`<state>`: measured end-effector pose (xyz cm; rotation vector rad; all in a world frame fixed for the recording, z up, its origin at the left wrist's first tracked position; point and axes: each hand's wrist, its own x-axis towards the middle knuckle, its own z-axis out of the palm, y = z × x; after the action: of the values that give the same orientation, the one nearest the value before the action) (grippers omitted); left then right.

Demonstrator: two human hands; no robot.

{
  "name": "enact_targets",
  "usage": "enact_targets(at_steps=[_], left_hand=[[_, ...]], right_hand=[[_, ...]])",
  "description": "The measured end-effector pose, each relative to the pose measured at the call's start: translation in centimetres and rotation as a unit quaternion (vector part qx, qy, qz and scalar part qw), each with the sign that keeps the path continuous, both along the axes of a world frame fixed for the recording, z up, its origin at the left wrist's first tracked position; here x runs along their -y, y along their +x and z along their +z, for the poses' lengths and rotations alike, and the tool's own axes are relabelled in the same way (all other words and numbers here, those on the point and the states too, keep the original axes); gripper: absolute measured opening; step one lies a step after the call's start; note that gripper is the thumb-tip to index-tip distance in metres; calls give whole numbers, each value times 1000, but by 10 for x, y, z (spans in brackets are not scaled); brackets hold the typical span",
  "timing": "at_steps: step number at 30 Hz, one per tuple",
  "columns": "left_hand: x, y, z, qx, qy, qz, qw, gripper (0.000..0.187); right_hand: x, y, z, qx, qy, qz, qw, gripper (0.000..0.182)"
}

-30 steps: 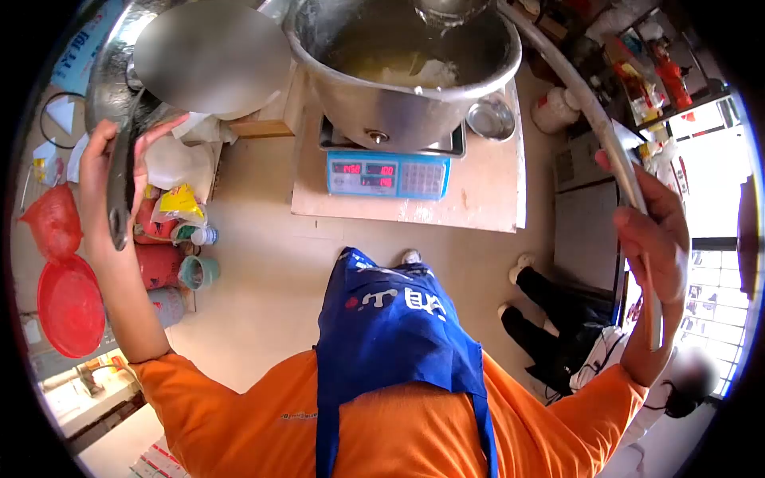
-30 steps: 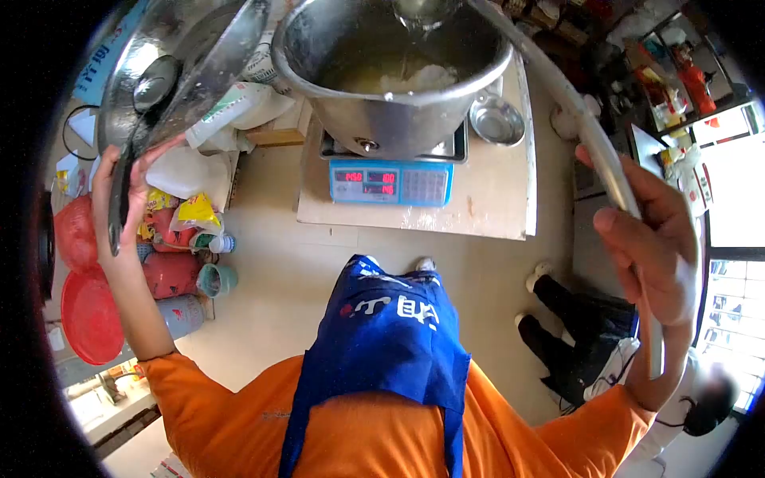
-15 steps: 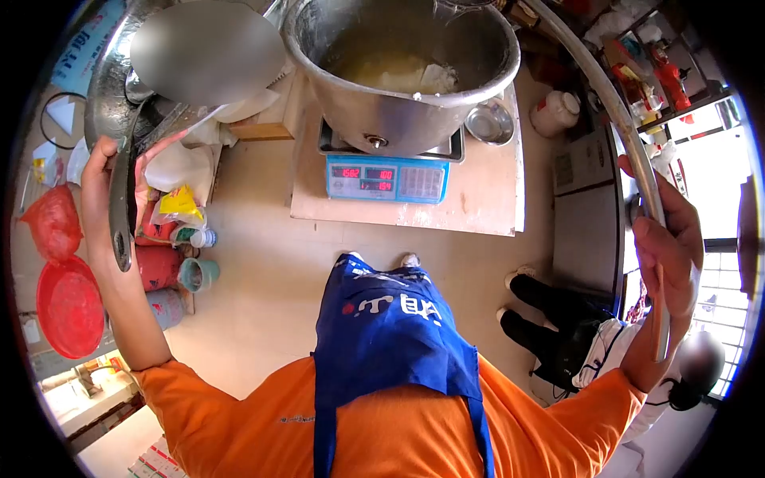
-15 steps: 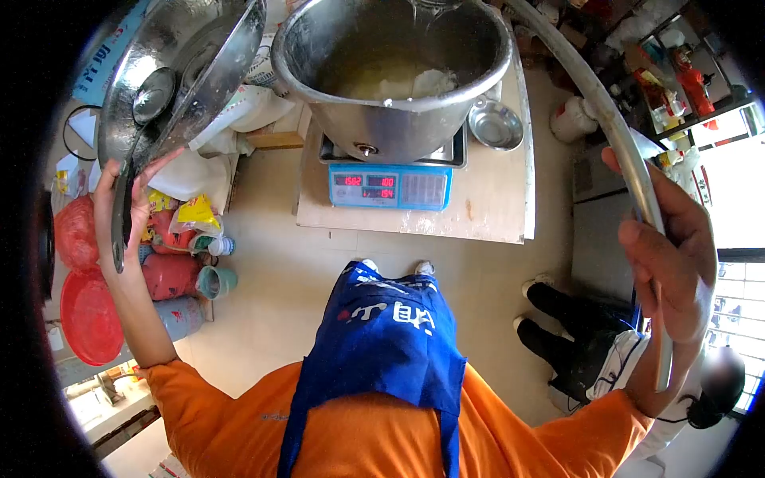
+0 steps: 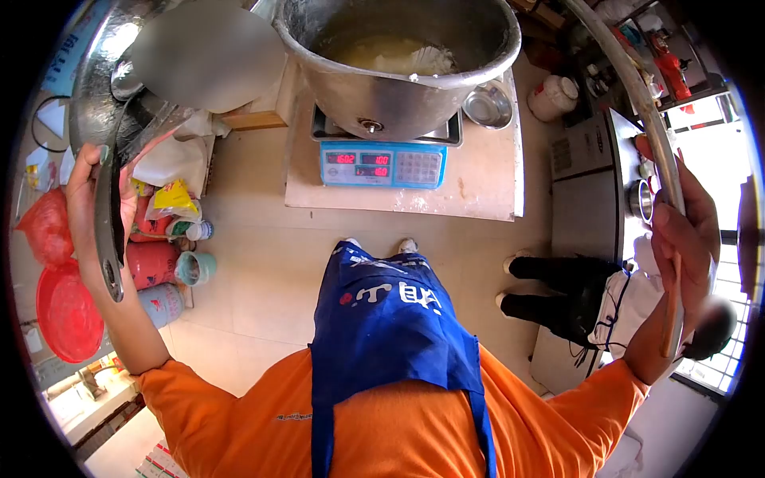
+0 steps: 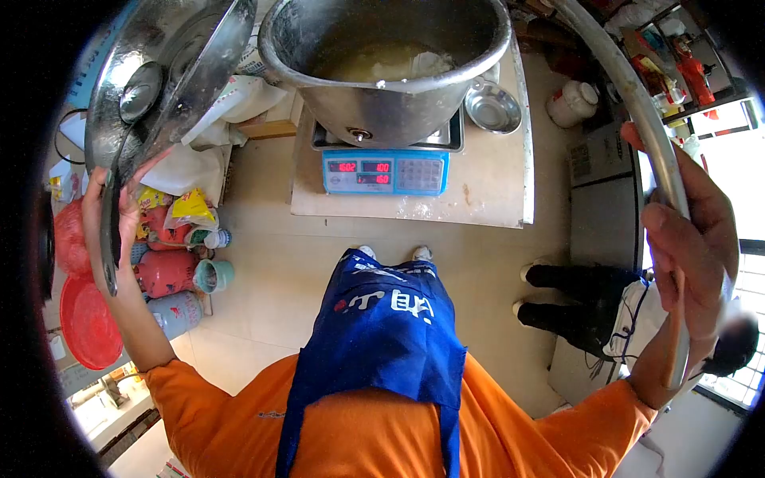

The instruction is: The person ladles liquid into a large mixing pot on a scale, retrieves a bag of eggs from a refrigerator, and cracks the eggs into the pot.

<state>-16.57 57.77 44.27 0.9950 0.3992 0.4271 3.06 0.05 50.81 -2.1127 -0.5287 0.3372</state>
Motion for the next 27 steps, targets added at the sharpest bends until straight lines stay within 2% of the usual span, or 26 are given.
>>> enact_targets(at_steps=[4,9,14,18,23,27], left_hand=[[-11,0,-4,-15,-10,-5,1000,4],[-14,-1,-5,-15,-18,-2,1000,4],[-6,3,-1,-25,-26,2,999,4],[-33,-3,-15,5,38,5,999,30],[-6,2,-9,18,-6,11,1000,27],[-12,1,-13,9,17,18,1000,23]], right_hand=[[7,0,-4,26,41,-28,998,62],[9,-2,7,-17,49,-17,998,59],[32,4,3,32,25,-19,999,57],[16,2,13,49,-6,2,999,56],[3,5,21,37,-71,33,996,58],[-7,7,26,35,-104,21,994,57]])
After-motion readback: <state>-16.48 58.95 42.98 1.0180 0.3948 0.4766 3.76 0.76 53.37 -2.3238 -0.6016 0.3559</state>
